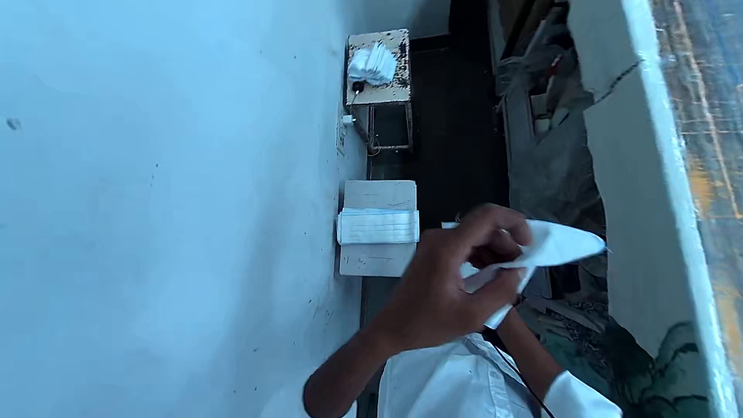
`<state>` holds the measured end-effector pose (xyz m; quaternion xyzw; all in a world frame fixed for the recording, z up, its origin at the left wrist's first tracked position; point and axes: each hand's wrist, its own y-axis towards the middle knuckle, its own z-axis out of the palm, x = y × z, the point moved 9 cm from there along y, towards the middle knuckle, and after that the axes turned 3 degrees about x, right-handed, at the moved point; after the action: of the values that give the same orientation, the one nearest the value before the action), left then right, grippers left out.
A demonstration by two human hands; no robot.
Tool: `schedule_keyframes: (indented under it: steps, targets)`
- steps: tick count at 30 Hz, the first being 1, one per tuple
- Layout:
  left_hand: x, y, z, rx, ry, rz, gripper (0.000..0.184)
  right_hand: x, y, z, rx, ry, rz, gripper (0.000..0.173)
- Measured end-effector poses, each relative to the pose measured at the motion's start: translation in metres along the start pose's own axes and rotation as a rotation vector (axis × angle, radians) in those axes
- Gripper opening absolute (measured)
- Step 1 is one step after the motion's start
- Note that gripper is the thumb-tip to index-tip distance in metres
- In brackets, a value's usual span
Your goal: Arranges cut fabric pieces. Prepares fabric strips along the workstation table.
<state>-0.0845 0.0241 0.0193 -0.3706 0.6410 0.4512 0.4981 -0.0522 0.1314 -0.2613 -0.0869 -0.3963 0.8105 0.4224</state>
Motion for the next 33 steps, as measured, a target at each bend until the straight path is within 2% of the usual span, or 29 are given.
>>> schedule_keyframes:
  steps: [2,3,4,6,8,9,13,17,21,25,29,33]
  targets:
    - [0.003,-0.020,-0.045,-0.123,0.052,-0.056,0.028,-0.022,0.020,0.039,0.448,-0.168,0.024,0.088]
    - [0.004,-0.031,-0.069,-0.192,0.088,-0.094,0.030,-0.031,0.031,0.048,0.571,-0.233,0.050,0.092]
    - [0.005,-0.042,-0.093,-0.260,0.140,-0.131,0.032,-0.036,0.041,0.049,0.557,-0.314,0.055,0.092]
    - [0.010,-0.063,-0.139,-0.395,0.316,-0.205,0.033,-0.038,0.057,0.040,0.354,-0.567,0.024,0.081]
    - [0.023,-0.086,-0.181,-0.490,0.512,-0.352,0.036,-0.033,0.070,0.017,0.115,-0.797,0.009,0.059]
    - [0.032,-0.097,-0.201,-0.519,0.598,-0.431,0.036,-0.029,0.074,0.002,0.028,-0.888,0.004,0.055]
    - [0.083,-0.128,-0.270,-0.639,0.789,-0.668,0.032,0.004,0.072,-0.065,-0.120,-1.030,-0.034,0.050]
    - [0.125,-0.133,-0.301,-0.657,0.913,-0.778,0.031,0.044,0.028,-0.127,-0.264,-1.110,-0.065,0.044]
    - [0.158,-0.120,-0.301,-0.611,0.993,-0.833,0.031,0.077,-0.018,-0.189,-0.380,-1.129,-0.099,0.041]
    - [0.208,-0.101,-0.270,-0.471,1.019,-0.890,0.034,0.092,-0.062,-0.229,-0.470,-1.124,-0.123,0.039]
    - [0.327,-0.096,-0.202,-0.353,0.847,-1.061,0.036,0.093,-0.097,-0.250,-0.570,-1.113,-0.129,0.040]
    - [0.458,-0.101,-0.119,-0.275,0.647,-1.126,0.040,0.093,-0.130,-0.264,-0.643,-1.091,-0.143,0.040]
